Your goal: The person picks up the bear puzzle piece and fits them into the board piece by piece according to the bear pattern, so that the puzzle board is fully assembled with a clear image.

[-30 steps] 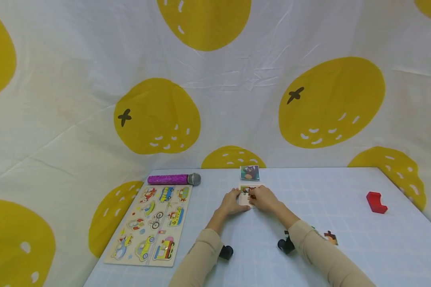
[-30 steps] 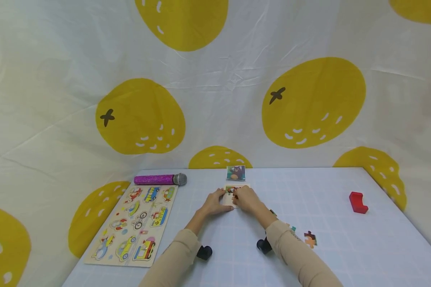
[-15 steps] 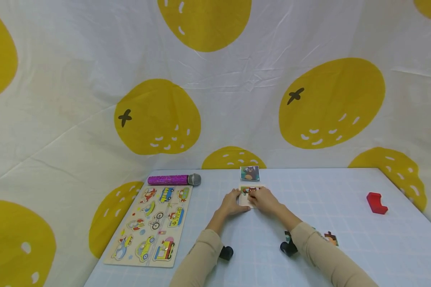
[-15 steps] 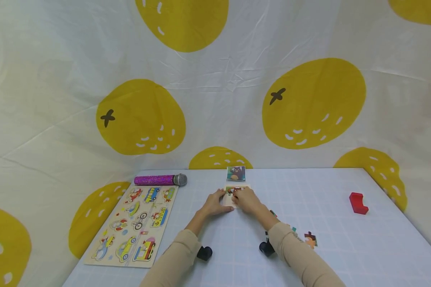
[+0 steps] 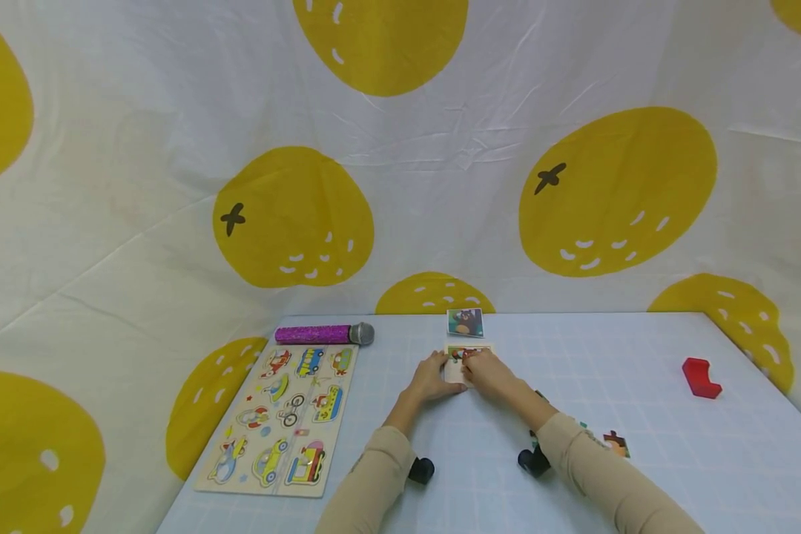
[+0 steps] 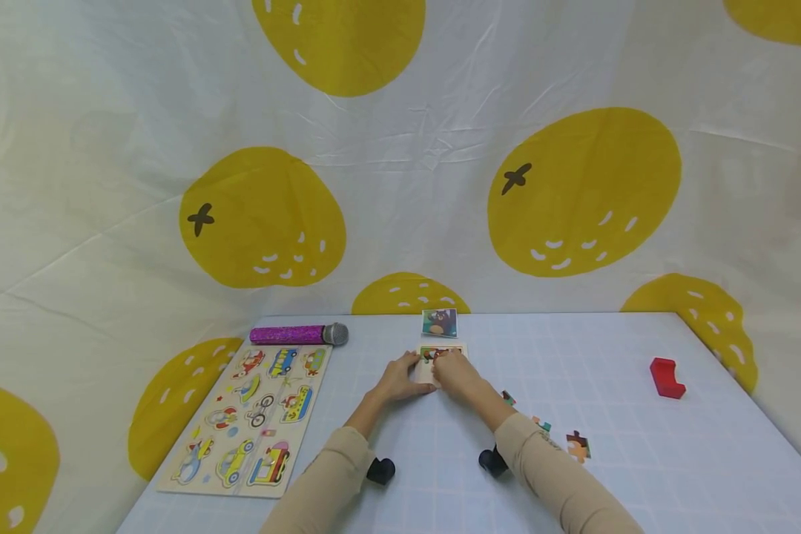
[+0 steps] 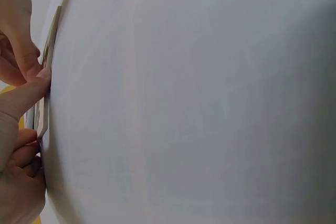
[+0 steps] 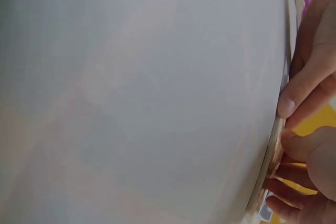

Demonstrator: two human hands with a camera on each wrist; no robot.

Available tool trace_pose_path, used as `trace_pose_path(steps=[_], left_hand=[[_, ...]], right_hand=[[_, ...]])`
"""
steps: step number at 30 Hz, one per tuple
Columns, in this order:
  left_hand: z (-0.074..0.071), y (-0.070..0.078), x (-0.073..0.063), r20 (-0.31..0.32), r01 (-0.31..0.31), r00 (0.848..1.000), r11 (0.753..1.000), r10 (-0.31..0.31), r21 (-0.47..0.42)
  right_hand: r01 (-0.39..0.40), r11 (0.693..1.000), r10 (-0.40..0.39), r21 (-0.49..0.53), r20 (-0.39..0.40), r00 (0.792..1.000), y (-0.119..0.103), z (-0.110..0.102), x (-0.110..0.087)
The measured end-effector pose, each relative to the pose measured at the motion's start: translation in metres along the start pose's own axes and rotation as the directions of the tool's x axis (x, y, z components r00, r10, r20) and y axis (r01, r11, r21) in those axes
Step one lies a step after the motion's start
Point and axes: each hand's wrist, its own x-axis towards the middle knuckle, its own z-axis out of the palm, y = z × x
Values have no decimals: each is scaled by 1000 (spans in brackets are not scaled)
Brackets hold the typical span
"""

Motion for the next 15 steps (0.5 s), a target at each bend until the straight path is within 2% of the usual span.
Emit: trace_pose_path(steps=[9,15], left_hand=[[0,0,1,7,13,1000,1000,-13,-21],[-1,0,1,13,20,1000,999,-20,-27]], right_hand=[[6,999,-7,-54,-12,1000,1,-1,-1],[-44,997,45,-60,19,999,1,1,-1]])
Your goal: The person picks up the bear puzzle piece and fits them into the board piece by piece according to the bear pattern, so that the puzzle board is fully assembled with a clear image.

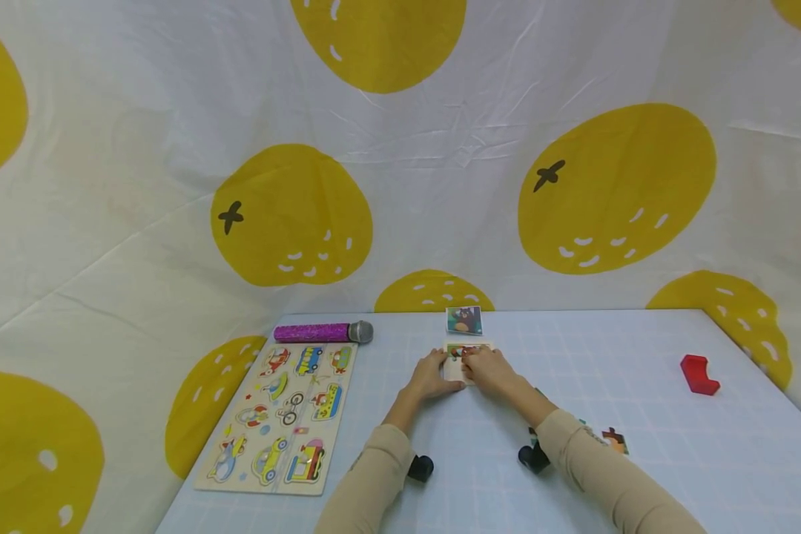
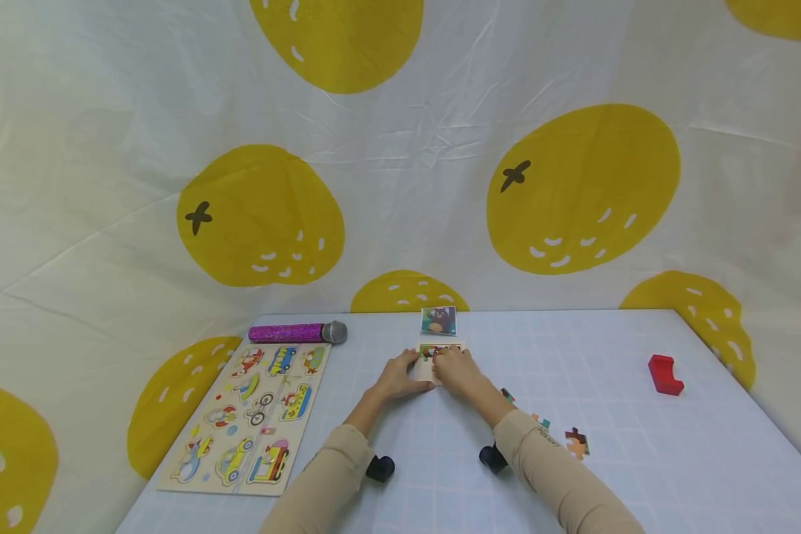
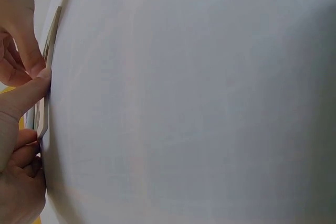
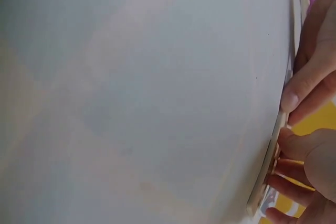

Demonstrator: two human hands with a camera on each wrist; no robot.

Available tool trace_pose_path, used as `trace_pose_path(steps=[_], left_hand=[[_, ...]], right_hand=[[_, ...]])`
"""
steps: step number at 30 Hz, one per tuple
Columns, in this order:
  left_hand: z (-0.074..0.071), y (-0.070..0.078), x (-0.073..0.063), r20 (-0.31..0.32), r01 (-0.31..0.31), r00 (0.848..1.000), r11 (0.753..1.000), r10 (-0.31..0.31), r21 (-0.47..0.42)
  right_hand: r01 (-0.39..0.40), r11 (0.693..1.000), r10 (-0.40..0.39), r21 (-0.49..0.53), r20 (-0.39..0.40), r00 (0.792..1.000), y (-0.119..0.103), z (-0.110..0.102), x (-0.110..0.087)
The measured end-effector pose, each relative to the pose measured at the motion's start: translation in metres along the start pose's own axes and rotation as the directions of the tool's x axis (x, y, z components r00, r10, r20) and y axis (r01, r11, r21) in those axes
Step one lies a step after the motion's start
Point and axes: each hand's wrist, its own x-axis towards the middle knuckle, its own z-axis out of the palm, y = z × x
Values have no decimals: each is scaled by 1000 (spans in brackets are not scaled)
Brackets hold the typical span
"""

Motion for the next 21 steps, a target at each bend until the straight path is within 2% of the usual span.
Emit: trace_pose_path(steps=[6,10,14,17,21], left_hand=[[0,-2,0,0,-20,1000,1000,20,14],[1,-3,0,-12,-32,999,999,32,22],[1,-3,0,-10,-33,999,999,33,14],[1,-3,0,-2,-28,1000,1000,28,9],[0,-2,0,-4,-26,1000,999,26,19]], right_hand=[[-27,1000,27,2,-16,1000,0,-2,1],[11,1000,-11,15,-27,1000,3,-2,3],[72,995,-68,76,-52,996,10,0,4],[89,988,-82,127,-56,995,14,2,4],[99,987,-90,128,-75,993,17,3,2]])
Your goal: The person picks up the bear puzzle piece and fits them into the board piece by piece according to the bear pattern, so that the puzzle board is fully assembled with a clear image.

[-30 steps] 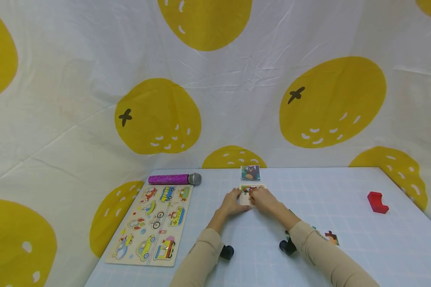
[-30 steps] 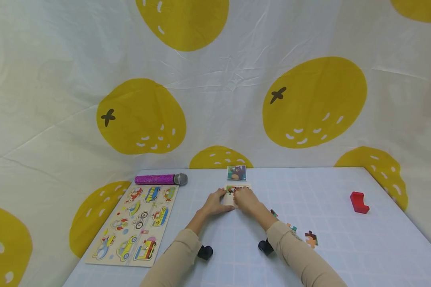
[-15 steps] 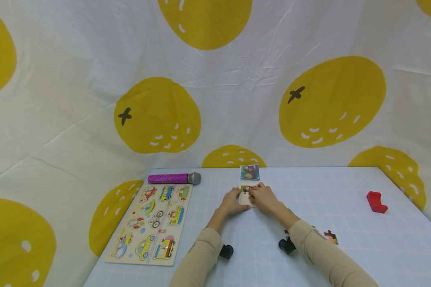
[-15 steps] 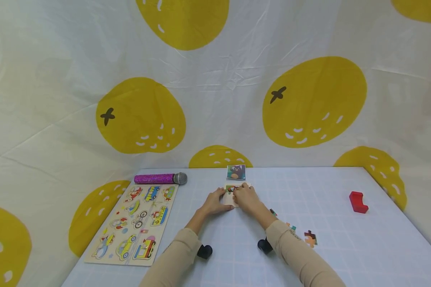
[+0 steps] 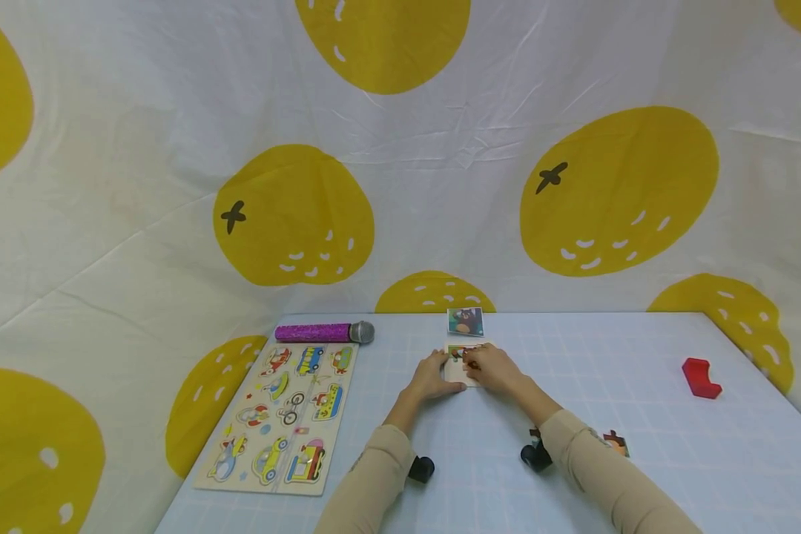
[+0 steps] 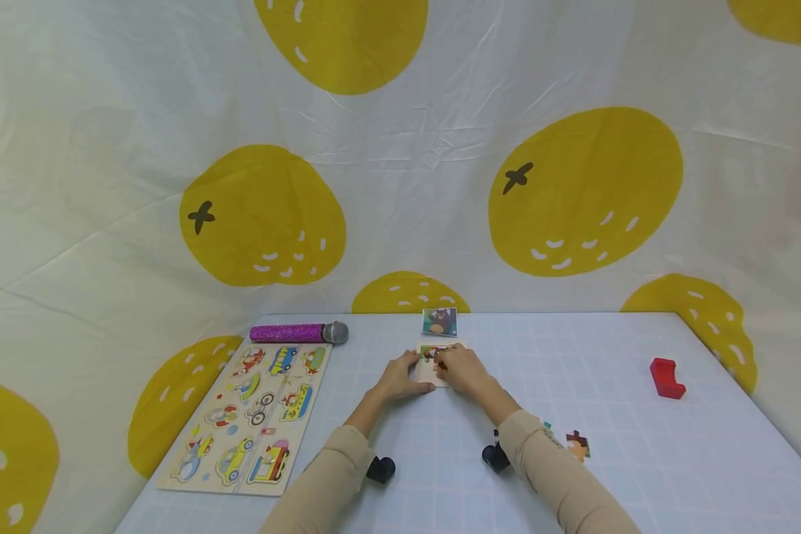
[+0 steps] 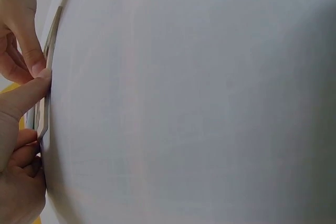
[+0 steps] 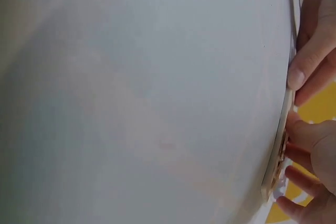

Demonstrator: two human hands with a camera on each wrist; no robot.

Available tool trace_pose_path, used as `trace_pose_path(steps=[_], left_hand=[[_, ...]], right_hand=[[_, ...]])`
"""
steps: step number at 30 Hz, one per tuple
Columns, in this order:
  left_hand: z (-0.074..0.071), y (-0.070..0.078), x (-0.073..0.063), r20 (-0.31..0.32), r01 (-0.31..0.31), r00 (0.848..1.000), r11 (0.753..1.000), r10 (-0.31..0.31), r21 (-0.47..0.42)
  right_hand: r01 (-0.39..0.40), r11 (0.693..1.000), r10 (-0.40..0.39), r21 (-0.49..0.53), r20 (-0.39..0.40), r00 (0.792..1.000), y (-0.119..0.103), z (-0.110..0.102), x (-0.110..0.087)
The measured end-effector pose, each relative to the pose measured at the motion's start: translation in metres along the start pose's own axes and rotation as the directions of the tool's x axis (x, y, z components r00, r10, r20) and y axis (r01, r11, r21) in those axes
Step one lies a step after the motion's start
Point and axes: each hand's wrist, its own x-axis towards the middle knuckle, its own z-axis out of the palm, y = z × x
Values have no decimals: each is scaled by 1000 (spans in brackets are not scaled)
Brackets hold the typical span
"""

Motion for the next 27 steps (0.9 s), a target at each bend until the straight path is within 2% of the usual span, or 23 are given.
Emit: trace_pose_path(steps=[3,11,16,18,21,24,27], left_hand=[[0,0,0,-3,-3,1000,1000,3,5],[-1,0,-1,-1,9,1000,1000,-9,11],[-1,-1,0,-9,14,1000,1000,-14,9],[-1,-1,0,-5,18,1000,1000,-18,9],[0,0,1,5,34,999,999,-34,10],[1,1,2,14,50,999,999,-50,10],[2,1,2,15,56,998,998,-56,7]], right_hand=[[9,1000,-9,-23,-5,1000,0,0,-1],[-97,995,100,-35,87,991,-3,-4,-2],[-185,983,181,11,155,971,-2,-10,-4],[-198,979,187,50,176,967,3,-12,-8],[-206,967,184,146,154,971,15,-13,-15],[-225,944,213,244,75,974,26,-13,-20],[-232,931,234,283,26,972,32,-15,-22]])
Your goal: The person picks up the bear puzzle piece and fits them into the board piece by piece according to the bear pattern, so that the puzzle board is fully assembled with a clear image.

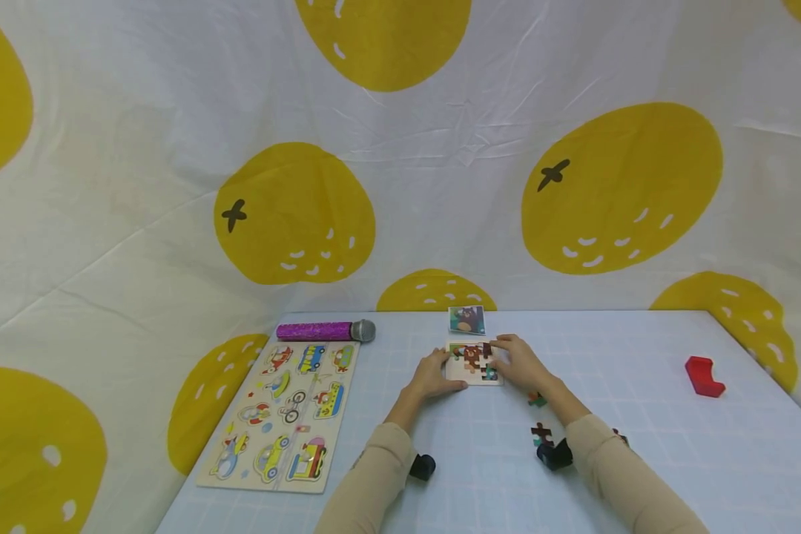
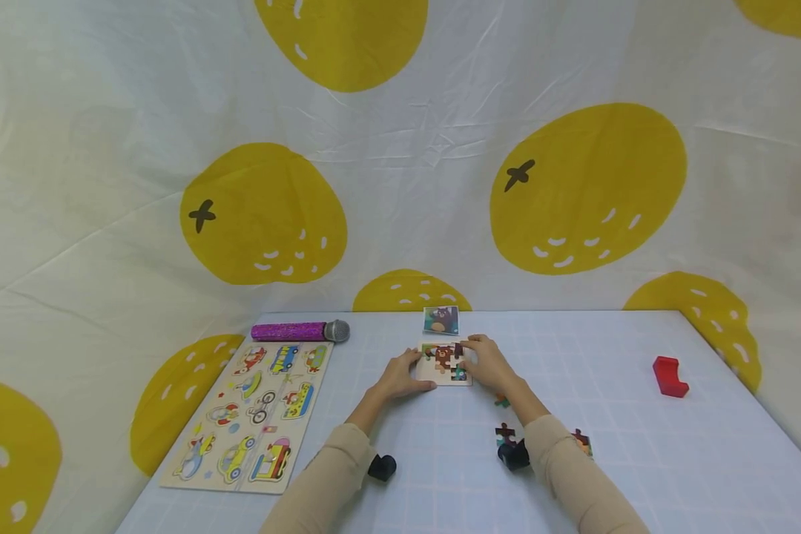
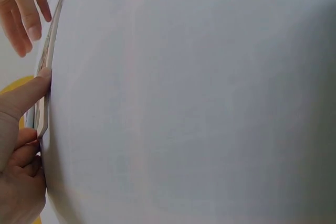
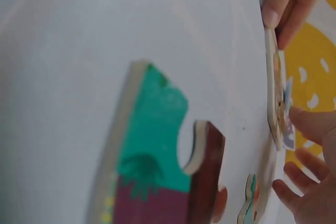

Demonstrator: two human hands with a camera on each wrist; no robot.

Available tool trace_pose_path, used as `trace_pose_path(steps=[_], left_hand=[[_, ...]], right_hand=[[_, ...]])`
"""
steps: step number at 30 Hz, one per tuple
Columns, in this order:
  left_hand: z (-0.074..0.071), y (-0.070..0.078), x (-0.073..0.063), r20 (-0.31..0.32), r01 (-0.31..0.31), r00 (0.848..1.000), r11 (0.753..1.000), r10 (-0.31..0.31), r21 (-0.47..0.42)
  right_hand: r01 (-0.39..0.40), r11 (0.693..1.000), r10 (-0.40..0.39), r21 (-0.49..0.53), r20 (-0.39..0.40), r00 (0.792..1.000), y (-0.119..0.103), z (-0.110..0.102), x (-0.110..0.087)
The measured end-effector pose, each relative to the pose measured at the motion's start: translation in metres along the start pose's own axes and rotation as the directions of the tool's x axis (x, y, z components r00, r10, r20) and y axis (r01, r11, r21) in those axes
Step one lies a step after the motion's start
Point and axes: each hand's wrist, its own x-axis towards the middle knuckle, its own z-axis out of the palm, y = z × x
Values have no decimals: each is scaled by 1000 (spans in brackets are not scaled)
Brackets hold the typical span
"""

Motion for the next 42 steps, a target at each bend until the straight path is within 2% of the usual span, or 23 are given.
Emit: trace_pose_path(steps=[2,9,16,21,31,33,34,37,40,42], left_hand=[[0,0,0,-5,0,1000,1000,0,0],[2,-1,1,-9,-2,1000,1000,2,15],[0,-1,1,-8,-13,1000,1000,13,-2],[-1,-1,1,-10,-19,1000,1000,19,10],[-2,0,0,-9,-18,1000,1000,18,-7],[-2,1,0,-5,-14,1000,1000,14,-6],[-2,2,0,-3,-11,1000,1000,11,-4],[-2,2,-1,2,-4,1000,1000,4,2],[-1,2,0,1,0,1000,1000,0,7],[-1,2,0,2,1,1000,1000,-1,5]], right_hand=[[-5,1000,5,7,3,1000,1,-2,1],[-20,998,26,-67,81,996,-1,1,3],[-13,999,14,-46,19,1000,0,4,5],[-19,999,20,-48,12,1000,0,3,10],[-20,997,29,-69,132,991,-2,0,28],[-28,999,33,-47,130,991,-1,-1,30],[1,999,5,-49,110,994,-1,-2,30],[22,1000,-21,-22,79,997,0,-3,30],[11,1000,-11,4,36,999,0,-2,31],[-32,999,31,24,30,999,2,1,32]])
